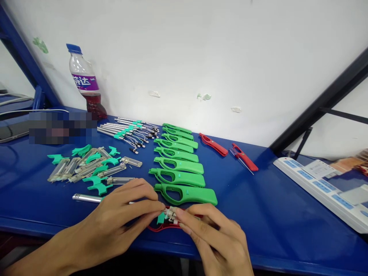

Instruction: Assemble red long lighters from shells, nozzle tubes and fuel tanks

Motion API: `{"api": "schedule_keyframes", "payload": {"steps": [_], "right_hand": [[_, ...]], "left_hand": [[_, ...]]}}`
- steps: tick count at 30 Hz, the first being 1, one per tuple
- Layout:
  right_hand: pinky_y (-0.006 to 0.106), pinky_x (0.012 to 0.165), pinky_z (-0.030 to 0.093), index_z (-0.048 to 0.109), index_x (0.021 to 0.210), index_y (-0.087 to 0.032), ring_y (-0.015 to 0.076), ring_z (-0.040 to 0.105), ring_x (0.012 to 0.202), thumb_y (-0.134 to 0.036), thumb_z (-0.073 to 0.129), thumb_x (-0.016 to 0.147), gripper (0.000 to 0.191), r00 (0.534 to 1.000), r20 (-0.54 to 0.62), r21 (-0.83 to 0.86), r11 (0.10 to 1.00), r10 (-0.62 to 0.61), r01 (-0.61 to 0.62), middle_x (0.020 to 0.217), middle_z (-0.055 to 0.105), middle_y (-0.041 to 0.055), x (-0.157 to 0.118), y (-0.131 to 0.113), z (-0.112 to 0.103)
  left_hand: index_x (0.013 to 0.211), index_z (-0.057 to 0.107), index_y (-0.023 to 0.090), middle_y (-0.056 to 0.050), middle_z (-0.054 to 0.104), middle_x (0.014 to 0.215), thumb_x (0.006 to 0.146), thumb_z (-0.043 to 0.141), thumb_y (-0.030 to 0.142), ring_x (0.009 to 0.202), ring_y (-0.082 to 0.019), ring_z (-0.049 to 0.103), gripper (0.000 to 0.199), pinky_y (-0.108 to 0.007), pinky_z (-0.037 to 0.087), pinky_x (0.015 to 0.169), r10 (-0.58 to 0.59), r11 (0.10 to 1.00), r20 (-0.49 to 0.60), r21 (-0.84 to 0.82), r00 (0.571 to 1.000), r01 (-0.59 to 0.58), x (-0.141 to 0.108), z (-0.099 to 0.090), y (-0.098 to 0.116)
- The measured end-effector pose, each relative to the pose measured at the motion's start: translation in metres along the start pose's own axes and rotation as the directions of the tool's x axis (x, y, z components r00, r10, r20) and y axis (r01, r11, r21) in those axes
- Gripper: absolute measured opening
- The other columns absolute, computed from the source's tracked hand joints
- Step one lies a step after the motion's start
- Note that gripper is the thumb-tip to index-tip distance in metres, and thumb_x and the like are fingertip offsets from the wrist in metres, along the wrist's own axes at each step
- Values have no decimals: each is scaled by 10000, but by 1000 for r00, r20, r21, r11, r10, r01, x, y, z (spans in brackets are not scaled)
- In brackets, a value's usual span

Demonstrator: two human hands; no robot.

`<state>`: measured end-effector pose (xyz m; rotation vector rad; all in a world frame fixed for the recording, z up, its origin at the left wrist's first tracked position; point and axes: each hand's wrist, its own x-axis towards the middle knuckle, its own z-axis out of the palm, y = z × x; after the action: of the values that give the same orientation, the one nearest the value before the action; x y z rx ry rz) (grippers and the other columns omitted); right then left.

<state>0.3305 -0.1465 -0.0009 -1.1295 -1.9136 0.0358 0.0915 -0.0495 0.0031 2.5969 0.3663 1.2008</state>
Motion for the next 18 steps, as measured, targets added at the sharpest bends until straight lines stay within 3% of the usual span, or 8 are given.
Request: {"api": "schedule_keyframes", "payload": {"steps": [6, 18], "right_hand": [[150, 748, 662, 829, 1290, -287, 124, 823, 799, -130, 684, 1061, 314, 1000, -2, -15, 1000, -6, 6, 997, 790, 12, -1, 1, 0], [160, 767, 658, 787, 1365, -300, 114, 819, 839, -113, 654, 1075, 370, 999, 24, -44, 998, -34, 35, 1053, 787, 10, -4, 4, -2]], "left_hand": [[1092, 729, 169, -19, 719, 962, 1060, 611, 52, 856, -142, 602, 169, -303, 493, 791, 10, 1000, -4, 0, 1000, -10, 3, 1, 0], [1098, 719, 186, 0, 722, 977, 1075, 594, 68, 860, -138, 609, 173, -309, 485, 823, 7, 1000, -4, 23, 1000, -7, 2, 0, -1]]}}
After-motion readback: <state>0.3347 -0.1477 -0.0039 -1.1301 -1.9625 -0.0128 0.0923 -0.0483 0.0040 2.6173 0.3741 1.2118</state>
